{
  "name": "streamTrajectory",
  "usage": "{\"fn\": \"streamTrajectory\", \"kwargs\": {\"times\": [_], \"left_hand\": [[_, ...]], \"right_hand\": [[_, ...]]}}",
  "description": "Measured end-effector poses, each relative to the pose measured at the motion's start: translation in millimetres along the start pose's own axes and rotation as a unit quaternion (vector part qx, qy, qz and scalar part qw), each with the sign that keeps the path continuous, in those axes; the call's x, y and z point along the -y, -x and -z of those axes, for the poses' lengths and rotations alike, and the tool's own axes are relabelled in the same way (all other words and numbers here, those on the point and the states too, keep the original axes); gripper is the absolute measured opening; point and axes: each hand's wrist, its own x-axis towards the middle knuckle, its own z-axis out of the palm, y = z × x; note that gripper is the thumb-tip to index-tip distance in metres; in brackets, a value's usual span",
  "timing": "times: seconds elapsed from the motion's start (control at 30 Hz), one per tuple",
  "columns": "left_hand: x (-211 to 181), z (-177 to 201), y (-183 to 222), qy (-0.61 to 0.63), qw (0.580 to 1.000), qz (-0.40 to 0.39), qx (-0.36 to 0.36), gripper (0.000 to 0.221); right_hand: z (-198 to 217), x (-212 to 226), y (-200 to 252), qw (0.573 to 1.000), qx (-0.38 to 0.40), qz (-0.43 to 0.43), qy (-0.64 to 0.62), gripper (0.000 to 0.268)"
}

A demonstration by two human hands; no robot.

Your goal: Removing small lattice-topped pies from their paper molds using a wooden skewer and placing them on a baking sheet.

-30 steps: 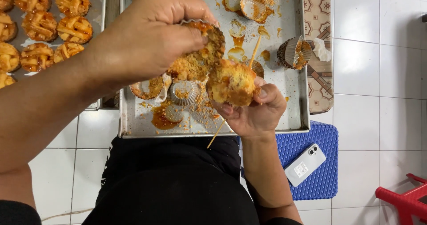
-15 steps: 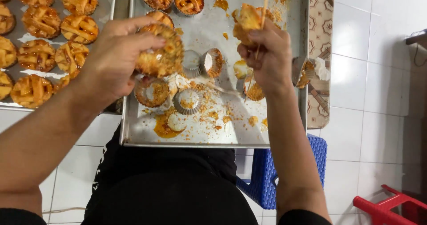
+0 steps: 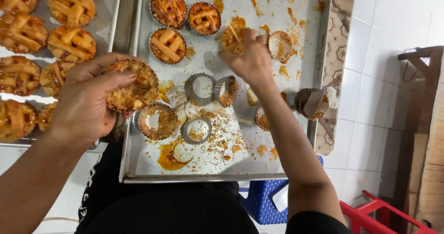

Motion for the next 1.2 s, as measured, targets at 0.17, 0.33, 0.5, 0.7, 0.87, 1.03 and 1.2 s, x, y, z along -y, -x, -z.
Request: {"fn": "streamTrajectory", "kwargs": {"times": [0.17, 0.33, 0.5, 0.7, 0.87, 1.03, 1.2], "left_hand": [[19.1, 11.0, -17.0, 0.073, 0.996, -0.047, 0.032, 0.024], [20.2, 13.9, -19.4, 0.067, 0.997, -0.036, 0.023, 0.026], [30.6, 18.7, -32.3, 0.086, 0.995, -0.041, 0.027, 0.03], [53.8, 22.6, -53.4, 0.347, 0.895, -0.156, 0.232, 0.023], [66.1, 23.4, -60.1, 0.349, 0.877, -0.207, 0.258, 0.03], [64.0, 25.0, -52.1, 0.338, 0.875, -0.235, 0.254, 0.034], [65.0, 31.5, -40.4, 0.358, 0.838, -0.281, 0.3, 0.04]], "right_hand": [[57.9, -22.6, 12.4, 0.968, -0.074, 0.104, -0.215, 0.035], [43.6, -23.7, -5.9, 0.98, -0.065, 0.13, -0.135, 0.074], [13.7, 12.6, -10.8, 0.994, -0.011, 0.043, 0.103, 0.084], [-7.3, 9.7, -24.9, 0.993, -0.016, 0.051, 0.101, 0.064], [1.0, 1.5, -18.4, 0.991, -0.047, 0.109, 0.062, 0.04], [0.0, 20.0, -3.2, 0.991, -0.017, 0.126, 0.041, 0.037], [-6.4, 40.3, 5.8, 0.992, 0.043, 0.075, 0.097, 0.05]]}}
